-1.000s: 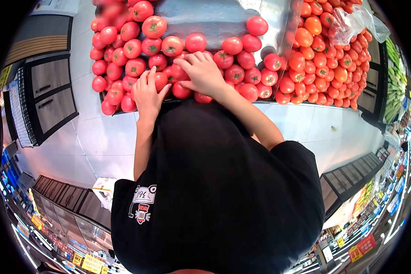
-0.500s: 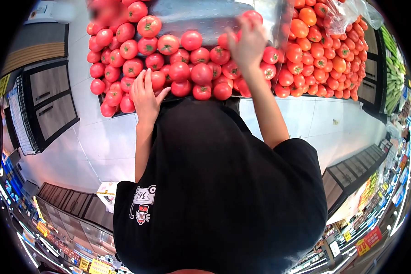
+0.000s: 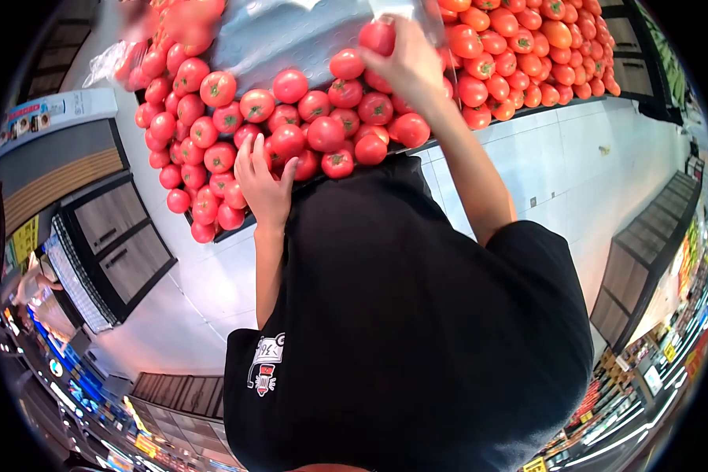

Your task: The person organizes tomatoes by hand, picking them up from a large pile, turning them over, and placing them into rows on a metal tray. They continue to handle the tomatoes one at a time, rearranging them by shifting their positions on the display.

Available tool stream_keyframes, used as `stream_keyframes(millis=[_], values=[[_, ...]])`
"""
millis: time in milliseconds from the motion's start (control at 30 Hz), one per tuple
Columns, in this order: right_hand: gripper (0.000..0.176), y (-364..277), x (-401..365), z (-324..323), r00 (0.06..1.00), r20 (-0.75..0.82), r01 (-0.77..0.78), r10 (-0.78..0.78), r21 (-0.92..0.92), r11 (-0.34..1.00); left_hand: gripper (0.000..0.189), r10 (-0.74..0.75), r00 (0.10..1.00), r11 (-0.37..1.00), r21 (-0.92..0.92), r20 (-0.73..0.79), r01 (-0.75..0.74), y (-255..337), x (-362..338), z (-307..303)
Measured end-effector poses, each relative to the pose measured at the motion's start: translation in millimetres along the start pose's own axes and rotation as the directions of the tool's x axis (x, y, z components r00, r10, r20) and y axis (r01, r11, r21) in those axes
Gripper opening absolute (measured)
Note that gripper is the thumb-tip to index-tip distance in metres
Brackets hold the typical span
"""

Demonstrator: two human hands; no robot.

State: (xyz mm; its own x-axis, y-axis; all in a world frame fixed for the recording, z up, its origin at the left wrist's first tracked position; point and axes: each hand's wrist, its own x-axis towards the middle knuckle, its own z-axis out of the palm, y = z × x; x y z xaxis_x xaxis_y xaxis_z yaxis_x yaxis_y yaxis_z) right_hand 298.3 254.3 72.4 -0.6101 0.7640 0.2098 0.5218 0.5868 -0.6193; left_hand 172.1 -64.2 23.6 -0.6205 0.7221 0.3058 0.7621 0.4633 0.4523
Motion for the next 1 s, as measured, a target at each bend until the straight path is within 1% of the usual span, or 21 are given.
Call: stream_keyframes(millis=[33, 67, 100, 133, 167, 267, 300, 367, 400, 500, 533, 633, 667, 767, 800, 900, 933, 967, 1000], values=[[0.074, 5, -24, 4, 0.997, 0.005, 0.072, -0.073, 0.042, 0.997, 0.074, 0.014, 1.0, 1.0, -0.009, 0.006, -0.014, 4, 5, 4], [0.072, -2, -44, 1, 0.991, 0.137, 0.001, -0.01, 0.068, 0.998, 0.072, 0.027, 1.0, 0.999, -0.018, 0.011, -0.026, 8, 10, 8], [0.07, -6, -61, 1, 0.962, 0.269, -0.074, 0.049, 0.086, 0.994, 0.07, 0.037, 0.999, 0.999, -0.026, 0.016, -0.037, 13, 14, 12], [0.07, 4, -75, 11, 0.96, 0.278, 0.01, -0.034, 0.087, 0.996, 0.064, 0.073, 0.997, 0.996, -0.042, -0.002, -0.073, 20, 24, 15], [0.071, 14, -89, 22, 0.951, 0.287, 0.094, -0.115, 0.087, 0.992, 0.064, 0.09, 0.996, 0.995, -0.052, 0.005, -0.09, 26, 33, 19], [0.069, 18, -109, 34, 0.926, 0.346, 0.152, -0.152, 0.028, 0.988, 0.062, 0.131, 0.991, 0.99, -0.061, 0.013, -0.13, 45, 66, 39], [0.068, 21, -113, 36, 0.913, 0.372, 0.169, -0.169, 0.033, 0.985, 0.062, 0.131, 0.991, 0.988, -0.082, 0.04, -0.127, 52, 76, 47], [0.068, 26, -114, 39, 0.908, 0.32, 0.286, -0.271, 0.001, 0.958, 0.062, 0.134, 0.987, 0.985, -0.124, 0.087, -0.122, 64, 99, 66], [0.062, 26, -112, 36, 0.9, 0.347, 0.276, -0.263, 0.014, 0.961, 0.063, 0.162, 0.981, 0.979, -0.141, 0.103, -0.146, 67, 110, 76], [0.054, 35, -103, 32, 0.919, 0.203, 0.333, -0.338, 0.057, 0.941, 0.067, 0.11, 0.979, 0.989, -0.117, 0.172, -0.09, 81, 134, 100], [0.047, 36, -97, 28, 0.948, 0.119, 0.291, -0.295, 0.052, 0.955, 0.071, 0.118, 0.973, 0.992, -0.072, 0.198, -0.106, 82, 140, 107], [0.055, 51, -74, 26, 0.988, 0.033, 0.157, -0.154, -0.131, 0.979, 0.07, 0.125, 0.941, 0.992, -0.034, 0.315, -0.121, 84, 148, 118], [0.068, 58, -70, 32, 0.993, 0.048, 0.116, -0.11, -0.144, 0.983, 0.068, 0.12, 0.934, 0.992, -0.006, 0.338, -0.125, 85, 149, 121], [0.079, 56, -52, 42, 0.996, 0.027, 0.091, -0.088, -0.142, 0.986, 0.066, 0.078, 0.944, 0.997, -0.016, 0.321, -0.077, 80, 153, 127], [0.085, 57, -45, 46, 0.995, 0.042, 0.1, -0.095, -0.136, 0.986, 0.065, 0.084, 0.954, 0.995, 0.019, 0.287, -0.093, 78, 154, 125], [0.083, 59, -24, 54, 0.989, 0.123, 0.102, -0.079, -0.198, 0.975, 0.064, 0.115, 0.977, 0.983, 0.118, 0.181, -0.137, 66, 164, 115], [0.078, 58, -16, 55, 0.99, 0.106, 0.109, -0.09, -0.186, 0.977, 0.065, 0.129, 0.981, 0.978, 0.146, 0.148, -0.15, 62, 168, 109], [0.076, 57, -8, 56, 0.988, 0.13, 0.104, -0.077, -0.21, 0.972, 0.066, 0.144, 0.983, 0.971, 0.176, 0.112, -0.163, 58, 173, 103], [0.075, 56, -1, 56, 0.986, 0.154, 0.098, -0.063, -0.234, 0.967, 0.066, 0.137, 0.987, 0.978, 0.149, 0.083, -0.148, 56, 177, 95]])
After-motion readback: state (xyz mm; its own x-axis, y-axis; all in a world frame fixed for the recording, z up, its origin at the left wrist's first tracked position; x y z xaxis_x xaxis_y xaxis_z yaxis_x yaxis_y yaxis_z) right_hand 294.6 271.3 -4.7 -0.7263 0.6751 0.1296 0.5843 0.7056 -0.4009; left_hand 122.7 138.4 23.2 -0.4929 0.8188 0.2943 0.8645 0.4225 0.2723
